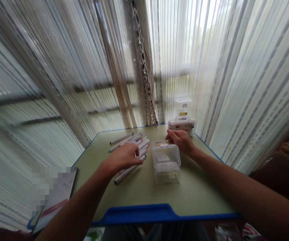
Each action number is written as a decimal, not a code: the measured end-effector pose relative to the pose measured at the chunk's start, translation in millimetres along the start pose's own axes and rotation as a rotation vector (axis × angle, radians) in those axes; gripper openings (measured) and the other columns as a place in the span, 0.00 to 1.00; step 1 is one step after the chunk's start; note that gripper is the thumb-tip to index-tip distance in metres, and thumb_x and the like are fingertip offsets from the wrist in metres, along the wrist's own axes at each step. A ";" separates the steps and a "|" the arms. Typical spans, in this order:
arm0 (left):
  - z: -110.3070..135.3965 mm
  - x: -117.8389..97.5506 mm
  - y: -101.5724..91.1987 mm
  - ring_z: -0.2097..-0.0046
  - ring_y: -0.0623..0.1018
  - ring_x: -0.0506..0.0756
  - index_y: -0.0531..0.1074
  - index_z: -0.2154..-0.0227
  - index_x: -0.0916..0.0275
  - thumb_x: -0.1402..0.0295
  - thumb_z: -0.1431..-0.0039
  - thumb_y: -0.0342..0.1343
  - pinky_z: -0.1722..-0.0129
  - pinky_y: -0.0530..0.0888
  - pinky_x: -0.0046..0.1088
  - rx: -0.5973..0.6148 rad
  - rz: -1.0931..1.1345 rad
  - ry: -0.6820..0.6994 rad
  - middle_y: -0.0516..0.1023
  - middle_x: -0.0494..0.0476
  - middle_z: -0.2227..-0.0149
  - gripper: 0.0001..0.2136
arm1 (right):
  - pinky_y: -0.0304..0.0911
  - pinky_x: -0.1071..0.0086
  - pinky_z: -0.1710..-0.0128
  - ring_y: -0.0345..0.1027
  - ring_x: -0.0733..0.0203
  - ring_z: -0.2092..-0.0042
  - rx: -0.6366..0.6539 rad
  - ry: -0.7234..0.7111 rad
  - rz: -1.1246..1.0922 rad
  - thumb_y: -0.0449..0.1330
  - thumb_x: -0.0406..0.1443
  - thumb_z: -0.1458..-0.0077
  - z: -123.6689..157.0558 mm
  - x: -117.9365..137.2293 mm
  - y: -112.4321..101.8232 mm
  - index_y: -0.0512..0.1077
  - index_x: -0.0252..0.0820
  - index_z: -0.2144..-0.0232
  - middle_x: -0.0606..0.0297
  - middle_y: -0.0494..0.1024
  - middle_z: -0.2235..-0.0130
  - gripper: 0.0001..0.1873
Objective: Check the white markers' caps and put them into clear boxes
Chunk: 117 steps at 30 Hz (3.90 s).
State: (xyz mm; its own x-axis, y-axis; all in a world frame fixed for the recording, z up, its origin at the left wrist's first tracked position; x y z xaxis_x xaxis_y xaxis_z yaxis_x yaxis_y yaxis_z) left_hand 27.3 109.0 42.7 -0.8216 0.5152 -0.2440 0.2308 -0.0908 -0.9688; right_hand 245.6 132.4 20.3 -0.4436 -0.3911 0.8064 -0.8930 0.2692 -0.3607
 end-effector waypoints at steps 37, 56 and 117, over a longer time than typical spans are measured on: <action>21.8 2.5 -12.3 0.69 0.83 0.52 0.68 0.63 0.65 0.75 0.48 0.68 0.65 0.82 0.25 -0.474 2.001 0.005 0.83 0.58 0.67 0.14 | 0.66 0.72 0.75 0.72 0.63 0.73 -0.294 -0.570 0.139 0.64 0.37 0.43 75.5 141.3 -37.4 0.76 0.43 0.55 0.65 0.78 0.70 0.12; 30.2 -4.0 -25.1 0.75 0.76 0.50 0.75 0.61 0.69 0.65 0.40 0.61 0.76 0.77 0.26 -0.553 1.437 0.169 0.78 0.54 0.74 0.11 | 0.57 0.78 0.80 0.63 0.70 0.79 -0.230 -0.142 -0.438 0.70 0.40 0.48 36.7 83.9 -34.3 0.80 0.42 0.69 0.65 0.79 0.77 0.07; 26.5 -1.1 -28.1 0.80 0.67 0.46 0.75 0.63 0.67 0.65 0.41 0.60 0.79 0.69 0.23 -0.519 1.545 0.171 0.70 0.48 0.79 0.09 | 0.51 0.73 0.82 0.60 0.67 0.79 0.103 0.037 -0.535 0.67 0.40 0.54 7.8 98.6 -6.1 0.81 0.40 0.70 0.62 0.77 0.78 0.10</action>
State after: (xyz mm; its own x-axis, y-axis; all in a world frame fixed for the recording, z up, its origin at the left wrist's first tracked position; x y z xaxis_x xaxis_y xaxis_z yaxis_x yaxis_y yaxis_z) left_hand 7.9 88.4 69.0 0.3969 0.2989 -0.8678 0.8989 -0.3177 0.3017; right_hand 206.6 85.3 98.3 0.0764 -0.4183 0.9051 -0.9969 -0.0471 0.0625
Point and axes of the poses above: each hand's wrist, its own z-axis away from the middle knuckle, its own y-axis out of the palm, x = y × z, the point moved 10 cm from there along -z, towards the middle knuckle
